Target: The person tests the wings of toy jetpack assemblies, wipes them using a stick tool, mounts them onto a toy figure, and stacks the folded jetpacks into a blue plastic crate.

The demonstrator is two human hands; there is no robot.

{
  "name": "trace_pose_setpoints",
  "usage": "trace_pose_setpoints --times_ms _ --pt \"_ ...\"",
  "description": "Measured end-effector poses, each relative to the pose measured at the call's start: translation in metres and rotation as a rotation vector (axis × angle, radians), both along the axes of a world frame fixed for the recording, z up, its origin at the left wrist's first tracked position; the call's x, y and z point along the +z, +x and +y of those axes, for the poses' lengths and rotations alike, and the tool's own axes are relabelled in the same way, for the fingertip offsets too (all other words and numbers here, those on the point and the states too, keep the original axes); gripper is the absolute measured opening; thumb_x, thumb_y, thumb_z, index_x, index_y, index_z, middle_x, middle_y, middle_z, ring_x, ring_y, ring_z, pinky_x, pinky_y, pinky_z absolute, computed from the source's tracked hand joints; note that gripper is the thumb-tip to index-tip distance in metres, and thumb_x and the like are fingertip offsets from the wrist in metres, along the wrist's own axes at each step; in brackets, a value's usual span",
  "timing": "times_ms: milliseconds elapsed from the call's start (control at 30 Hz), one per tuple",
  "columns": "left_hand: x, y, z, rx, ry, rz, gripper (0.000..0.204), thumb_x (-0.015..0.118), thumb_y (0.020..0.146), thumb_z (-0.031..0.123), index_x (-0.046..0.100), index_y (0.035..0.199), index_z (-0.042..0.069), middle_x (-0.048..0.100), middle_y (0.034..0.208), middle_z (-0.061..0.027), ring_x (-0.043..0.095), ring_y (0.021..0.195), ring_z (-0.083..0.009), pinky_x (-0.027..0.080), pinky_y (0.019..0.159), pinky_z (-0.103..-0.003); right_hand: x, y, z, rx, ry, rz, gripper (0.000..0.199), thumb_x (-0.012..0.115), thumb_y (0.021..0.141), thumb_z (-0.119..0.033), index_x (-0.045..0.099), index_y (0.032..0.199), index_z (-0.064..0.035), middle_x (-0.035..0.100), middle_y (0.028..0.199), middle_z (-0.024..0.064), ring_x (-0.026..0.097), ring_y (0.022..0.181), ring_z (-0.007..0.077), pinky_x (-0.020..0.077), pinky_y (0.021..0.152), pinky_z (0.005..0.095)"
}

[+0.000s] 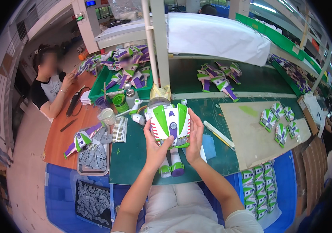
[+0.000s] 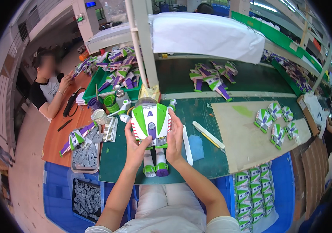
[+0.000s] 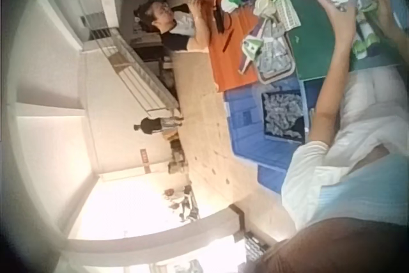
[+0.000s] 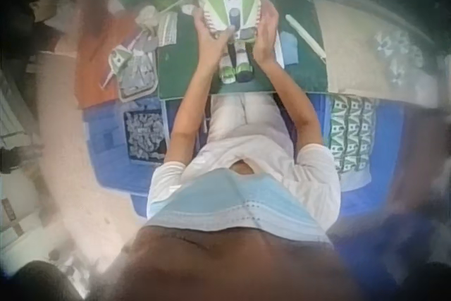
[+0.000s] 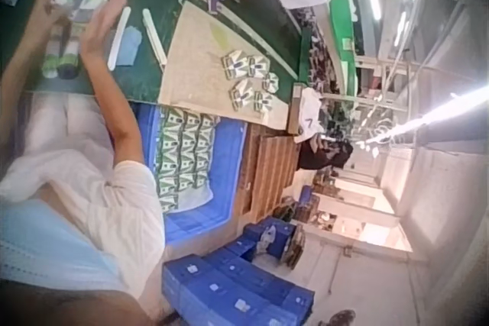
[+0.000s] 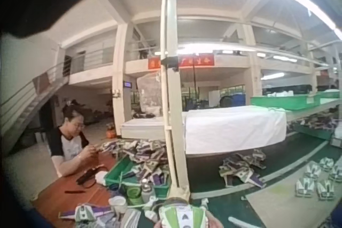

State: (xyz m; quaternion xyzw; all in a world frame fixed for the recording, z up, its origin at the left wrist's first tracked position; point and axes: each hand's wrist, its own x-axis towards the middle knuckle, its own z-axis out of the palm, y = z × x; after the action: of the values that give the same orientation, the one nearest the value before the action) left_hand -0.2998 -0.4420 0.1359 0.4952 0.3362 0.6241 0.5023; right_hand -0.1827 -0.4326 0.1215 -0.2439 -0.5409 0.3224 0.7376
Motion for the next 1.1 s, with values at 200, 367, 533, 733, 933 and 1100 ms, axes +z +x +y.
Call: trace_pose_setpoints --times_ms 200,367,533,733,933,1100 --pt "0.016 0.019 -0.036 -0.148 0.089 -0.037 0.082 0.064 0.074 -0.001 0.012 0.137 0.005 0.038 0.127 -0.0148 0.042 0.117 -0.0219 0.036 0.097 -0.033 0.021 0.067 -0.053 -0.205 0.152 -0.484 0.047 0.041 0.089 -0.034 0.049 0.123 -0.0025 0.031 0.135 0.0271 0.034 0.124 0.0407 0.0255 0.102 0.0471" --pt "0.015 0.044 -0.053 -0.359 0.103 0.225 0.092 0.066 0.072 -0.002 0.005 0.141 0.006 0.047 0.122 -0.0149 0.050 0.109 -0.0202 0.039 0.093 -0.032 0.040 0.119 -0.122 -0.395 0.241 -1.327 0.055 0.058 0.077 -0.037 0.046 0.128 -0.0185 0.033 0.138 0.0152 0.033 0.126 0.0333 0.0209 0.103 0.0511" --pt "0.009 0.095 -0.096 -0.832 -0.002 0.623 0.098 0.067 0.068 0.001 0.001 0.141 0.007 0.061 0.102 -0.0166 0.058 0.096 -0.0205 0.042 0.086 -0.032 0.010 0.156 -0.190 -0.389 0.102 -1.688 0.074 0.069 0.063 -0.030 0.041 0.130 -0.0166 0.037 0.136 0.0097 0.033 0.128 0.0260 0.0206 0.105 0.0491" --pt "-0.033 0.168 -0.126 -1.129 -0.133 0.588 0.102 0.075 0.066 0.012 0.005 0.141 0.006 0.058 0.110 -0.0156 0.060 0.092 -0.0230 0.047 0.079 -0.032 -0.033 0.211 -0.279 -0.430 -0.302 -1.424 0.086 0.078 0.052 -0.028 0.041 0.128 -0.0137 0.037 0.132 0.0190 0.036 0.121 0.0370 0.0286 0.099 0.0491" --pt "-0.060 0.194 -0.111 -0.858 -0.024 0.712 0.068 0.062 0.079 0.006 0.026 0.136 0.006 0.056 0.112 -0.0111 0.054 0.097 -0.0166 0.043 0.083 -0.028 -0.193 0.355 -0.409 -1.324 -1.171 -0.475 0.092 0.080 0.057 -0.040 0.039 0.127 0.0034 0.048 0.121 0.0221 0.049 0.111 0.0323 0.0392 0.095 0.0354" --pt "-0.071 0.192 -0.091 -0.777 -0.117 0.738 0.058 0.056 0.083 0.002 0.029 0.134 0.005 0.056 0.110 -0.0106 0.053 0.095 -0.0165 0.040 0.088 -0.028 -0.288 0.448 -0.568 -1.550 -1.980 0.088 0.115 0.075 0.050 -0.058 0.025 0.137 -0.0010 0.044 0.127 0.0255 0.047 0.115 0.0356 0.0383 0.096 0.0394"
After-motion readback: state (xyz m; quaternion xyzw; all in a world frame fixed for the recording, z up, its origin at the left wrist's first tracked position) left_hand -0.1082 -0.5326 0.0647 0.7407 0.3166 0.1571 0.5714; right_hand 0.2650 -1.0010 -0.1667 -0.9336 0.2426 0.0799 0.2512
